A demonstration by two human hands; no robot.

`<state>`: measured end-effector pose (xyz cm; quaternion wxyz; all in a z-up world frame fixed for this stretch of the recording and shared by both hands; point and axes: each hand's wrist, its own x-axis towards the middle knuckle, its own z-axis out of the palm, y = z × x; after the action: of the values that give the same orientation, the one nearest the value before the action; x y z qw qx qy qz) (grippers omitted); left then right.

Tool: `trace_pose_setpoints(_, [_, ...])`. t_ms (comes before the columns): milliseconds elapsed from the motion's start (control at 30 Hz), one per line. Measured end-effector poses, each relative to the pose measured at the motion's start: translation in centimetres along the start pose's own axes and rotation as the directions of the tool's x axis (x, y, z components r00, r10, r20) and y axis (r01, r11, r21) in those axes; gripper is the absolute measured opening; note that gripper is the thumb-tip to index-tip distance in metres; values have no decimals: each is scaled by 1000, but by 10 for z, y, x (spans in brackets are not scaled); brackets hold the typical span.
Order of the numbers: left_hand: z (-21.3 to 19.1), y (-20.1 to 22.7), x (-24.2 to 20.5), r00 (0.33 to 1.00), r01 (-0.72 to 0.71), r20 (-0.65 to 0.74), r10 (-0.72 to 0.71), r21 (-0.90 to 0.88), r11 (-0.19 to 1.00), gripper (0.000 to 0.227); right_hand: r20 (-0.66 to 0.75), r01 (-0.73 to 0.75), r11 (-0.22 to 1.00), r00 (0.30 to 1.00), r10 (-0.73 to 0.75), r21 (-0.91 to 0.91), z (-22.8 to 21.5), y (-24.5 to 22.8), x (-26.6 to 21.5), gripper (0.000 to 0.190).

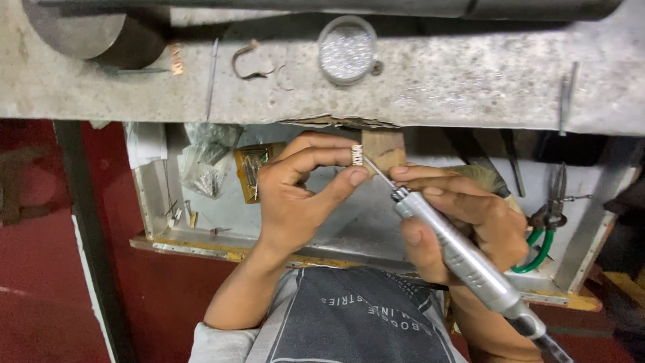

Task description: The person uses a rotary engraving tool to carve the word 'CHINA' into a small metal piece held against a wooden block. The person repeatedly repositions the piece and continues engraving until the letters are clearly visible, then inspects the finished work.

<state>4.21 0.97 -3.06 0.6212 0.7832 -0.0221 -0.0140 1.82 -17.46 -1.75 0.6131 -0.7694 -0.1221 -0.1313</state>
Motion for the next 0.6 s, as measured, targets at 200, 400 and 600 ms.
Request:
trace_pose_setpoints(200, [-5,-4,-4,997,-69,53,62,150,986,19,212,-159,970,970,119,182,-20,30,-25,45])
trace_pose_setpoints(400, [-6,-17,-21,999,-49,-3,51,226,973,23,-209,155,973,971,-117,173,-3,10,-2,28])
trace_pose_setpoints(600, [-15,-10,-29,997,47,-71,-31,246,968,29,-270,177,969,955,-125,175,1,12,-3,30])
